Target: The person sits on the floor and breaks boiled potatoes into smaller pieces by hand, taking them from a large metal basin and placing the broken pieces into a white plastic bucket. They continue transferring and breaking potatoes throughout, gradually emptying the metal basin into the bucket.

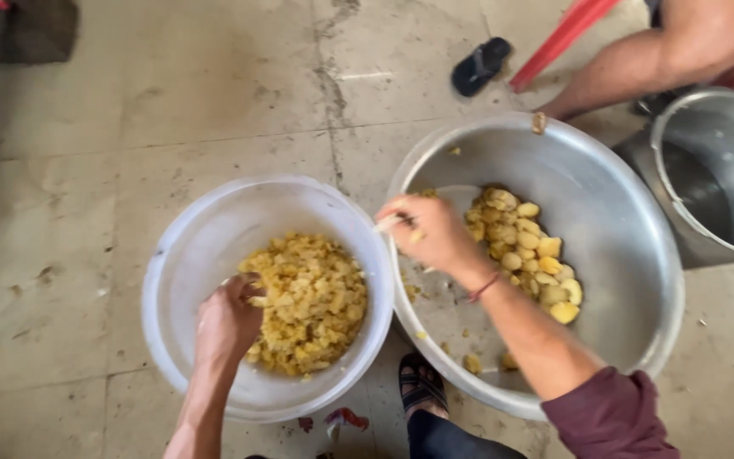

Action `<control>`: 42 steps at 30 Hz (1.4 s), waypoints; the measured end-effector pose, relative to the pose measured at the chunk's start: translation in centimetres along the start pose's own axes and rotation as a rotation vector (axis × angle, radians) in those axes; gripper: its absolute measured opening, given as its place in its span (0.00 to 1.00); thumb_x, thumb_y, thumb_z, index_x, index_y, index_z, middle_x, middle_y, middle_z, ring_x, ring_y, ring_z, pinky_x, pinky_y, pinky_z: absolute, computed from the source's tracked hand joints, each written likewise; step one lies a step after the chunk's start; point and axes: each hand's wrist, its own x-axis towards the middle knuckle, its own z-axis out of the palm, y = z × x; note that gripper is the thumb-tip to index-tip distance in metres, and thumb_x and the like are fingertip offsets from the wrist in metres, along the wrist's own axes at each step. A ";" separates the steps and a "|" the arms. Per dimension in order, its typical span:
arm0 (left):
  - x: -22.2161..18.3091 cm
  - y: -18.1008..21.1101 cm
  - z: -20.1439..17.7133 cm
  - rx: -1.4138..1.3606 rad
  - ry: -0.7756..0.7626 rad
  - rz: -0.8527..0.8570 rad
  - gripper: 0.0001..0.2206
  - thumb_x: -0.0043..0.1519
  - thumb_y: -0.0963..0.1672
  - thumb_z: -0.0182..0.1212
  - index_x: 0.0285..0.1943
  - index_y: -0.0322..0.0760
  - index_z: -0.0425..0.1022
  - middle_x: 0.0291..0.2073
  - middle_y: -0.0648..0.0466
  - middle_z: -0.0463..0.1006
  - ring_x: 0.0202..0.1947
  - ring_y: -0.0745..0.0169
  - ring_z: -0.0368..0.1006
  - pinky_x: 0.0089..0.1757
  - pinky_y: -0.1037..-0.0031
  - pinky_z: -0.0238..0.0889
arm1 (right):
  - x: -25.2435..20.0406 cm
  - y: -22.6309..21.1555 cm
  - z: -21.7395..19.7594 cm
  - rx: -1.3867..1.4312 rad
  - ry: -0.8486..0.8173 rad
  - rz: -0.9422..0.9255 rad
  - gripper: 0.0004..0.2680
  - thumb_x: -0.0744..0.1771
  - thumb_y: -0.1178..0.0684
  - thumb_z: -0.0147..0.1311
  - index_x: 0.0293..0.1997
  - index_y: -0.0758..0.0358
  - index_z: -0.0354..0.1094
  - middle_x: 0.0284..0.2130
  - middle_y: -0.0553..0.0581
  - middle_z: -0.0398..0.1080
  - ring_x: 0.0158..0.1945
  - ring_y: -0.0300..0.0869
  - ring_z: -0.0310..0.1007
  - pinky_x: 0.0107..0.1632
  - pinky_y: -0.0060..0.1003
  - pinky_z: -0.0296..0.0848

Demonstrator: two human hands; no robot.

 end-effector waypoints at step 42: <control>0.5 -0.1 0.9 0.314 -0.294 -0.088 0.27 0.52 0.40 0.63 0.64 0.55 0.76 0.48 0.64 0.85 0.50 0.59 0.81 0.54 0.66 0.71 | -17.6 22.8 6.0 0.334 -1.046 1.346 0.25 0.67 0.44 0.59 0.74 0.42 0.54 0.59 0.55 0.64 0.52 0.52 0.77 0.41 0.39 0.83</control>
